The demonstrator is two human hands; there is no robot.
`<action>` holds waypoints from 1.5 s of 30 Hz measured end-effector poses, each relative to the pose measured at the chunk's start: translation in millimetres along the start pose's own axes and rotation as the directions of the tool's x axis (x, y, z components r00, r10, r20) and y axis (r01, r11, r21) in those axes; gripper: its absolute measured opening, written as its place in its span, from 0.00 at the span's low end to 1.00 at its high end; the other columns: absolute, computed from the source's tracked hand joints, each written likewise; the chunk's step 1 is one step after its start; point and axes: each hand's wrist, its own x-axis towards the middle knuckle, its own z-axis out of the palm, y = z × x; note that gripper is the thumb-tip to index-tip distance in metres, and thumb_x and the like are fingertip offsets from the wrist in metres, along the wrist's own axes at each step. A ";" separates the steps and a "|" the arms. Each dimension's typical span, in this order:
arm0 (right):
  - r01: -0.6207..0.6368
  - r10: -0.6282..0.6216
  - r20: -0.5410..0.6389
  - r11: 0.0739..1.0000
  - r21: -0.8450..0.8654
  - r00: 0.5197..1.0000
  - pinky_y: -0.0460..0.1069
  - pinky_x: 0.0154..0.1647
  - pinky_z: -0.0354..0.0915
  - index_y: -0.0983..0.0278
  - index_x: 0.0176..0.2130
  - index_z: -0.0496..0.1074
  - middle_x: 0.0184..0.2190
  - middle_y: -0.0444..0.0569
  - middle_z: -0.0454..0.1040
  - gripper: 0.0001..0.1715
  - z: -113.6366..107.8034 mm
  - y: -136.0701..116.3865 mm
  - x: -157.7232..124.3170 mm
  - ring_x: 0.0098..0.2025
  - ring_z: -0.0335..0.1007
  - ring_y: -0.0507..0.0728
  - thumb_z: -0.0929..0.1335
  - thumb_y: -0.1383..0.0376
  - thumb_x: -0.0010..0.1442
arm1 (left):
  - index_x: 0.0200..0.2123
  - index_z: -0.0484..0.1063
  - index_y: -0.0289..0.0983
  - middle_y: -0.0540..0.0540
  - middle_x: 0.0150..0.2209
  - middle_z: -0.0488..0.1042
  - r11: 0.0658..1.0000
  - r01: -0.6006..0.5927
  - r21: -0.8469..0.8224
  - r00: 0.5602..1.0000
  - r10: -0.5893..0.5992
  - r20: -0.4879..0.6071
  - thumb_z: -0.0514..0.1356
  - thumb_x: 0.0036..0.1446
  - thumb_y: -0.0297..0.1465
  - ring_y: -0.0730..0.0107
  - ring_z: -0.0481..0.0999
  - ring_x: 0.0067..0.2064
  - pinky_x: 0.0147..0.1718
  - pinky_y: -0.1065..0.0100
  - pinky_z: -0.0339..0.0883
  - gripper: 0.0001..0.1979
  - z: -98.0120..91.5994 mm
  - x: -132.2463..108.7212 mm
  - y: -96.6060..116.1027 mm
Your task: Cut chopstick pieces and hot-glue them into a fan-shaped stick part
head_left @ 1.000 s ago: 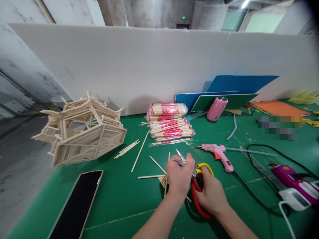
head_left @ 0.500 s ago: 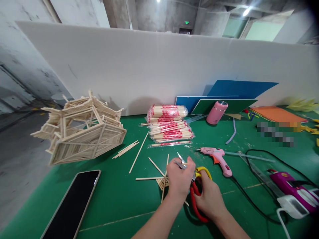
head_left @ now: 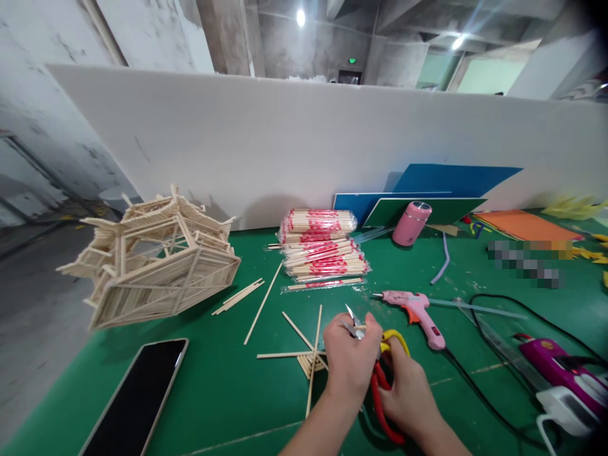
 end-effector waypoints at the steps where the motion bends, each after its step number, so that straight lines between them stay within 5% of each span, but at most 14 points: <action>1: 0.003 -0.003 -0.005 1.000 0.005 1.000 0.44 0.21 0.56 0.61 0.35 0.54 0.21 0.41 0.67 0.13 0.2 0.0 0.0 0.22 0.66 0.53 0.61 0.70 0.46 | 0.13 0.48 0.39 0.58 0.14 0.47 1.000 -0.007 0.003 1.000 0.006 0.004 0.55 0.44 0.37 0.80 0.49 0.17 0.16 0.75 0.46 0.18 -0.1 -0.4 -0.3; 21: -0.100 0.099 -0.019 0.992 -0.079 0.995 0.45 0.23 0.55 0.62 0.34 0.58 0.24 0.43 0.68 0.13 -22.3 -12.5 3.1 0.26 0.67 0.55 0.63 0.63 0.46 | 0.14 0.53 0.38 0.57 0.14 0.51 0.999 -0.010 0.034 0.990 0.005 0.143 0.55 0.47 0.43 0.80 0.52 0.18 0.17 0.75 0.47 0.20 -7.6 3.1 7.1; 28: -0.169 0.168 -0.022 0.985 -0.040 0.986 0.45 0.23 0.55 0.61 0.37 0.60 0.25 0.43 0.69 0.13 -29.1 -20.5 8.1 0.25 0.67 0.55 0.63 0.66 0.48 | 0.26 0.65 0.35 0.51 0.24 0.64 0.986 -0.163 0.030 0.954 0.150 0.259 0.58 0.46 0.36 0.76 0.61 0.25 0.22 0.74 0.56 0.09 -33.2 7.0 7.5; 32: -0.189 0.164 0.165 0.972 0.142 0.972 0.45 0.22 0.57 0.59 0.36 0.60 0.23 0.41 0.68 0.09 -30.7 -24.2 6.9 0.23 0.65 0.53 0.62 0.65 0.50 | 0.24 0.64 0.36 0.49 0.24 0.65 0.885 -0.433 0.168 0.857 0.347 0.381 0.48 0.54 0.28 0.75 0.64 0.26 0.25 0.73 0.60 0.09 -50.2 9.2 5.0; 37: -0.212 0.133 0.302 0.946 0.244 0.944 0.45 0.23 0.59 0.60 0.34 0.59 0.22 0.40 0.66 0.10 -39.6 -32.5 6.2 0.23 0.63 0.51 0.64 0.62 0.50 | 0.20 0.64 0.37 0.51 0.21 0.66 0.826 -0.504 0.254 0.843 0.405 0.355 0.48 0.54 0.27 0.75 0.65 0.23 0.23 0.74 0.59 0.12 -57.5 14.6 -1.6; 45: -0.207 0.049 0.394 0.906 0.370 0.918 0.44 0.26 0.62 0.59 0.43 0.60 0.28 0.42 0.68 0.20 -47.6 -45.9 4.8 0.27 0.65 0.51 0.66 0.60 0.50 | 0.23 0.66 0.36 0.51 0.21 0.65 0.779 -0.490 0.392 0.870 0.467 0.159 0.48 0.56 0.28 0.76 0.64 0.23 0.23 0.75 0.59 0.12 -63.5 11.3 -9.1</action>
